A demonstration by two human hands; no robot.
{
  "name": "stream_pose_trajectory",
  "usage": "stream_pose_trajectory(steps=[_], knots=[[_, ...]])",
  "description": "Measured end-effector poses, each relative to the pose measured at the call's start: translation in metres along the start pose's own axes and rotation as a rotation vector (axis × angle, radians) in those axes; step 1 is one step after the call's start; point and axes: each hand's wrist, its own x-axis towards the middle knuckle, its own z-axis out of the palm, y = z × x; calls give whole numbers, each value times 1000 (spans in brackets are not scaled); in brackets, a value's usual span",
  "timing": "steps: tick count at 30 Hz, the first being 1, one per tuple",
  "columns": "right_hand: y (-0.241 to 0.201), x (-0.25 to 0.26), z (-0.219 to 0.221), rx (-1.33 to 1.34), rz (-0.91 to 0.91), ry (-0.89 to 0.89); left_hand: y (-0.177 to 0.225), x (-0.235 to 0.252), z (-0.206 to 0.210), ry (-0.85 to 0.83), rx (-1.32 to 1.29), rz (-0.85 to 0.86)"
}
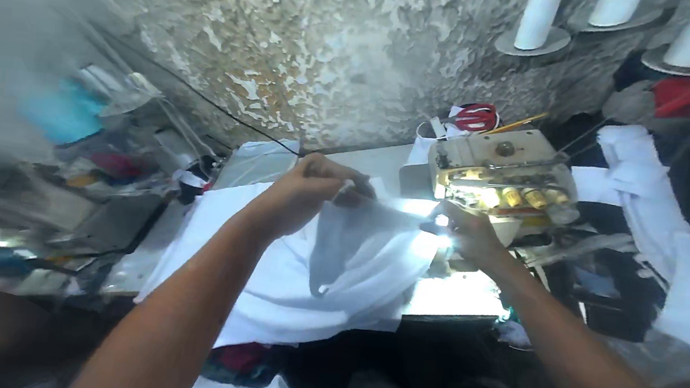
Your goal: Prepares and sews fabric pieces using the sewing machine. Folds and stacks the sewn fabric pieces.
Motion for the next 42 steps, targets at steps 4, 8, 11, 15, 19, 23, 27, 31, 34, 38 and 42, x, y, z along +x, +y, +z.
stream_pose_trajectory(steps=[4,8,11,15,19,23,27,31,34,38,42], knots=[[16,-12,4,-85,9,90,-9,3,-5,-56,-61,60],[16,-14,8,-65,18,98,-6,7,-4,-83,-78,84],[17,-13,10,-29,53,129,-7,9,-3,-113,-91,113],[18,-11,13,-16,82,117,-6,8,-1,-121,-84,111],[16,-13,8,31,91,113,-3,12,4,-125,-105,133],[11,-23,-14,309,389,-156,7,25,5,-83,-13,107],[19,-54,-20,539,628,-236,46,41,19,-76,363,-176],[30,-79,-7,587,662,-190,60,58,32,-180,645,-245],[35,-82,0,581,622,-176,53,59,38,-210,655,-188],[44,-82,4,524,563,-159,38,53,43,-253,663,-33],[45,-77,3,459,548,-148,27,50,53,-293,660,51]])
